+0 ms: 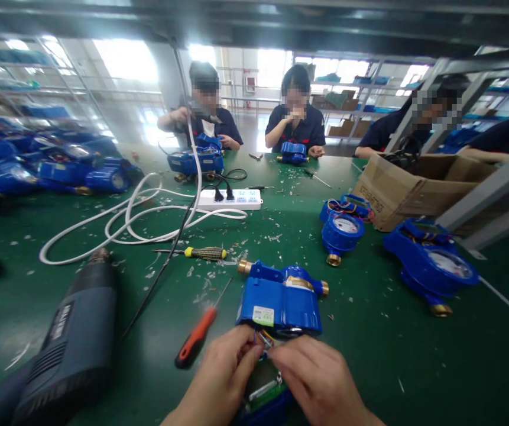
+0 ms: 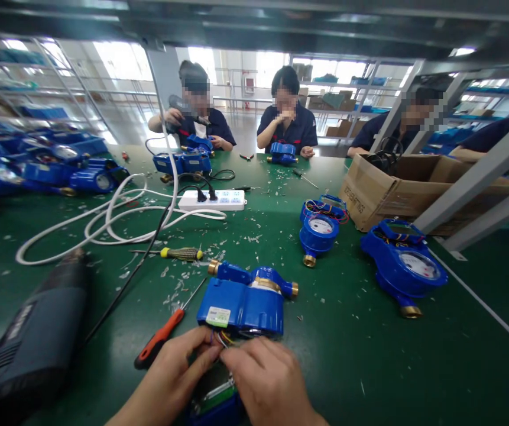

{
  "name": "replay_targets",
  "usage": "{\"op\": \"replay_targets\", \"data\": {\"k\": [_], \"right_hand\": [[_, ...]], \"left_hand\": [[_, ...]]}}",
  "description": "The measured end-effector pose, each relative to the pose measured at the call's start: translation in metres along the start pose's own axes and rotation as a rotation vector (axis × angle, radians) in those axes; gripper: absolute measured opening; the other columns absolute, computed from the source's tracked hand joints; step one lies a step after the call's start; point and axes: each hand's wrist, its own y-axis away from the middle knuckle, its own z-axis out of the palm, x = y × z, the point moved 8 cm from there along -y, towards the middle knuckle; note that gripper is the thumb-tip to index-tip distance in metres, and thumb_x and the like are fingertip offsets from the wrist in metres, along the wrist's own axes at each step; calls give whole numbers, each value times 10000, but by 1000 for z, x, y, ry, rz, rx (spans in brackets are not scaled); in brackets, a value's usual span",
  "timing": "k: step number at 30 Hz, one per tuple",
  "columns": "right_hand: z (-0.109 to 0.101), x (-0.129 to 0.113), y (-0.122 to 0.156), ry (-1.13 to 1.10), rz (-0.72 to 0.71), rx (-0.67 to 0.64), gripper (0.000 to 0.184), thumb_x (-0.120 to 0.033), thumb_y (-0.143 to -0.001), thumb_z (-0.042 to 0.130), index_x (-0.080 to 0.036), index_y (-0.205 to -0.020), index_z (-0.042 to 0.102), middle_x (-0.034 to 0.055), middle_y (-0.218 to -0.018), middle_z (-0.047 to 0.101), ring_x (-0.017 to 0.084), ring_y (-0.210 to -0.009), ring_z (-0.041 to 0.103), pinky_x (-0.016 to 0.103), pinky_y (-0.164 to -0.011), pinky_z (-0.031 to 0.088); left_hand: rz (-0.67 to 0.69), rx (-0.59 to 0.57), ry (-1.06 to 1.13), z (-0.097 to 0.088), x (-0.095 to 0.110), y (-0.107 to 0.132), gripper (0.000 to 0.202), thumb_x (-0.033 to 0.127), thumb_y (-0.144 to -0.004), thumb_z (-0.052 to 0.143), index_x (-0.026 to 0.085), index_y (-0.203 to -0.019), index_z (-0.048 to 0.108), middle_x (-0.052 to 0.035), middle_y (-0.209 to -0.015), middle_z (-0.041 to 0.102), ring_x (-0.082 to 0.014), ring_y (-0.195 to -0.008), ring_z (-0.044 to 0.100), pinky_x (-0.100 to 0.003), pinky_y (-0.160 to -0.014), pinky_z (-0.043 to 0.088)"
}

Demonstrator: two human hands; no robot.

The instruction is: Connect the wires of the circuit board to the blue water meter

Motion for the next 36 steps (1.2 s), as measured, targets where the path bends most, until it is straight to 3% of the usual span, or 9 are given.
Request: {"op": "replay_targets", "data": {"k": [2,5,9,23,31,33,36], "right_hand": [[3,-8,-4,157,-129,-23,293,-284,-963,315,-253,-1048,593,11,-747,663,156,-627,625,249,-558,446],[10,-7,-7,279,-155,-41,322,-319,-971,300,-213,-1022,599,4,-655,627,152,-537,593,263,-485,389],[18,-5,-7,259,-148,-53,393,-240,-978,252,-180,-789,591,14,-631,599,155,-539,569,281,-489,361],[30,3,0,216,-87,-154,328,-159,-942,226,-166,-902,552,57,-744,610,189,-625,581,279,-534,429],[26,8,4,155,-69,-124,299,-161,-943,259,-163,-863,548,55,-738,613,183,-636,587,279,-543,451],[23,7,3,149,-78,-89,284,-153,-938,282,-163,-845,550,49,-713,610,178,-621,586,275,-532,449],[20,6,3,149,-99,-28,255,-153,-937,311,-163,-866,556,40,-704,616,168,-613,594,261,-516,444]], "left_hand": [[21,0,31,0,-2,1,231,300,-909,358,168,-832,532,-34,-820,586,-158,-782,551,-254,-707,391],[44,12,60,0,-6,3,228,302,-912,356,167,-825,518,-29,-794,575,-147,-752,545,-240,-688,394],[71,39,100,-2,-11,7,233,328,-912,364,174,-793,493,-8,-738,546,-126,-683,513,-222,-640,382],[7,31,246,7,-20,5,265,367,-916,341,177,-770,454,-2,-712,498,-128,-663,472,-233,-616,370],[30,41,174,5,-18,9,239,340,-913,342,181,-788,468,-21,-739,538,-139,-686,507,-237,-638,399],[7,135,91,0,-21,12,190,322,-898,376,192,-790,462,-7,-707,531,-133,-644,507,-226,-603,404],[50,392,-148,-12,-20,21,117,269,-847,477,210,-749,453,21,-626,492,-124,-549,471,-222,-531,381]]}}
